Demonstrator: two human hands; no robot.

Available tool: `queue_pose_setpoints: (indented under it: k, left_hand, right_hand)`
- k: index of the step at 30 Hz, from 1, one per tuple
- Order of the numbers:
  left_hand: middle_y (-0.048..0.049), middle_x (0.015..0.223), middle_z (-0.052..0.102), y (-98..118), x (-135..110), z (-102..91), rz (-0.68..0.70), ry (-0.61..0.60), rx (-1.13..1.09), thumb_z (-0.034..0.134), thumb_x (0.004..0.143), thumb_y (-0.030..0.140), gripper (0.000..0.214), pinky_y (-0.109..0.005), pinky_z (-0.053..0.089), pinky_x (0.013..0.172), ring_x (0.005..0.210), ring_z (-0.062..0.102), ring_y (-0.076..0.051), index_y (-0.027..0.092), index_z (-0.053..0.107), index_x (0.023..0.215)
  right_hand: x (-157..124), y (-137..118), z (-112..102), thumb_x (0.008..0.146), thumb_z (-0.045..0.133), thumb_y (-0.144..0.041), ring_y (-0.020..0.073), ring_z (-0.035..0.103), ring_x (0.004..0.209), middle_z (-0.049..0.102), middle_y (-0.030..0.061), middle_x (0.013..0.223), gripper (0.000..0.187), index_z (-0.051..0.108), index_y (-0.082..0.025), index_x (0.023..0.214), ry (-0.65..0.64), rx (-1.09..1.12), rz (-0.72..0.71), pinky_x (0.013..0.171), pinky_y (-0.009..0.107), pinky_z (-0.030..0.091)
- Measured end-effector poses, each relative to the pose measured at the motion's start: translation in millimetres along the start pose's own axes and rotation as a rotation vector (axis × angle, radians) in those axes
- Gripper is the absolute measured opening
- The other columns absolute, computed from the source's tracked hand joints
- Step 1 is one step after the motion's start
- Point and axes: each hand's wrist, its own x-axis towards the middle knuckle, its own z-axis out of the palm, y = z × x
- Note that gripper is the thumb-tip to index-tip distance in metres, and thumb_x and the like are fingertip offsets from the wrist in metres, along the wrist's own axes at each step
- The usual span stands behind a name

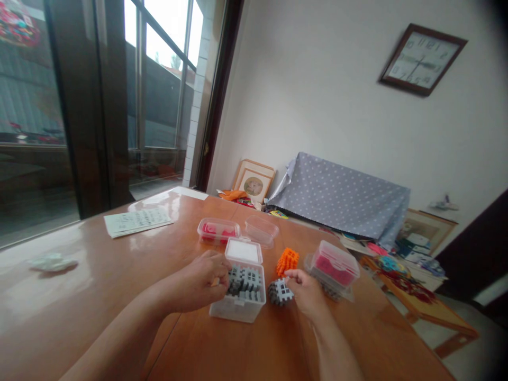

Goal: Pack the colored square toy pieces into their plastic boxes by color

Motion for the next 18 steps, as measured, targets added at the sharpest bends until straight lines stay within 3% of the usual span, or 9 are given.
queue_pose_setpoints:
  k: [5,8,12,18]
  left_hand:
    - [-0.0044,0.096,0.068,3,0,-1.3,-0.019,0.008,0.006,0.058,0.078,0.012,0.014,-0.03,0.048,0.091,0.097,0.06,-0.021,0.021,0.069,0.078]
    - [-0.0042,0.095,0.068,4,0,-2.1,-0.019,0.004,-0.014,0.058,0.078,0.011,0.015,-0.03,0.048,0.09,0.095,0.06,-0.021,0.02,0.069,0.078]
    - [-0.0032,0.093,0.067,4,0,-3.9,-0.009,-0.003,-0.052,0.056,0.079,0.009,0.017,-0.029,0.047,0.088,0.093,0.06,-0.019,0.02,0.069,0.08]
    - [-0.0024,0.097,0.068,-3,0,-3.7,-0.103,0.074,-0.098,0.055,0.084,0.016,0.018,-0.029,0.047,0.086,0.094,0.061,-0.019,0.02,0.069,0.095]
  right_hand:
    - [-8,-18,-11,0.077,0.074,-0.047,0.0199,0.068,0.073,0.075,0.0045,0.082,0.036,0.07,-0.016,0.096,0.002,0.359,0.091,0.069,0.03,0.052]
    - [-14,-29,-10,0.076,0.079,-0.048,0.0157,0.062,0.066,0.07,0.0,0.08,0.037,0.067,-0.02,0.097,0.053,0.48,0.091,0.061,0.025,0.047]
    - [-25,-46,6,0.079,0.077,-0.049,0.0133,0.055,0.061,0.066,-0.0017,0.078,0.038,0.067,-0.021,0.103,0.072,0.528,0.023,0.054,0.023,0.042]
    - [-47,-70,44,0.086,0.07,-0.053,0.0193,0.066,0.081,0.073,0.0042,0.093,0.041,0.068,-0.021,0.111,-0.043,0.472,-0.095,0.075,0.031,0.054]
